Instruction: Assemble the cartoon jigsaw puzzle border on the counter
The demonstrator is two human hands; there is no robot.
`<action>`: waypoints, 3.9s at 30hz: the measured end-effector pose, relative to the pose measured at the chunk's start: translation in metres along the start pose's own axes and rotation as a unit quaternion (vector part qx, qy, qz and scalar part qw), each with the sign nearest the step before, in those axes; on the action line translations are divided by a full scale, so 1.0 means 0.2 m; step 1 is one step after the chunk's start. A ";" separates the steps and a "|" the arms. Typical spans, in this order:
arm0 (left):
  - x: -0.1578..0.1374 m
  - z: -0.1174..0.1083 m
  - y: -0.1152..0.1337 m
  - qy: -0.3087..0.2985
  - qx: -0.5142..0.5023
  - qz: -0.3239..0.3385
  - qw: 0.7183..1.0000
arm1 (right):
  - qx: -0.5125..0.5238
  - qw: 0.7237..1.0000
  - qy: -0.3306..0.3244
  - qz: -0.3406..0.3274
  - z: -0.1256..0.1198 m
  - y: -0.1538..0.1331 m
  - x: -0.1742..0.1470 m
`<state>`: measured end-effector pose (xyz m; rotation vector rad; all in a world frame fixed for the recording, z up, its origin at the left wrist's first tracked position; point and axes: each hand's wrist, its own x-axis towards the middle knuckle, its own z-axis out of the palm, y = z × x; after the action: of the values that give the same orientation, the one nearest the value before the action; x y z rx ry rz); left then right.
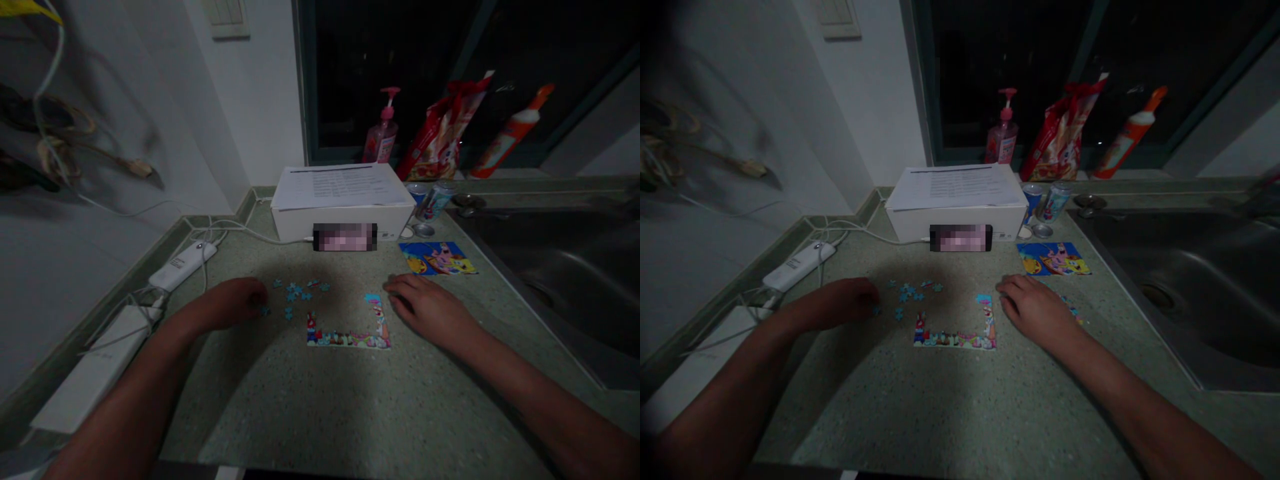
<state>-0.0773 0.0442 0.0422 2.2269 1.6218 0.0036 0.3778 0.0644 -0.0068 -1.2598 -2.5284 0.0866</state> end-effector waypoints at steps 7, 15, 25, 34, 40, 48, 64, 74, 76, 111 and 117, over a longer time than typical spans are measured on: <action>0.04 0.01 0.01 -0.029 0.014 0.010 0.999 | 0.001 1.000 -0.005 -0.001 -0.01 0.00 0.00; 0.06 0.04 0.03 -0.007 -0.002 0.036 0.999 | 0.001 1.000 0.000 -0.001 -0.01 -0.01 0.00; 0.04 0.01 0.10 -0.025 0.030 -0.016 0.999 | -0.009 1.000 0.002 -0.002 0.01 0.00 0.00; 0.05 0.04 0.11 -0.021 0.043 0.007 0.999 | 0.001 1.000 0.001 0.001 0.00 0.00 0.00; 0.06 0.05 0.11 -0.016 0.033 0.018 0.999 | -0.007 1.000 -0.004 0.002 0.00 0.00 0.00; 0.05 0.04 0.13 0.000 0.014 0.000 1.000 | 0.002 1.000 0.001 0.000 0.00 0.00 0.00; 0.09 0.03 0.16 0.067 -0.140 -0.042 0.987 | -0.008 1.000 -0.008 0.010 0.00 -0.01 0.01; 0.15 0.16 0.29 0.088 -0.227 -0.030 0.970 | -0.014 1.000 -0.013 -0.001 -0.01 -0.01 0.01; 0.15 0.17 0.30 0.088 -0.223 -0.028 0.971 | -0.013 1.000 -0.008 0.000 -0.01 -0.01 0.00; 0.41 0.22 0.65 0.063 -0.195 0.020 0.979 | -0.023 0.999 -0.029 0.010 -0.03 -0.03 0.01; 0.48 0.25 0.77 0.065 -0.168 0.049 0.982 | -0.032 0.999 -0.032 0.014 -0.03 -0.04 0.01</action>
<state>0.1067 0.0763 0.0223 2.0746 1.4473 0.4262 0.3719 0.0605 0.0012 -1.3376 -2.5872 0.0528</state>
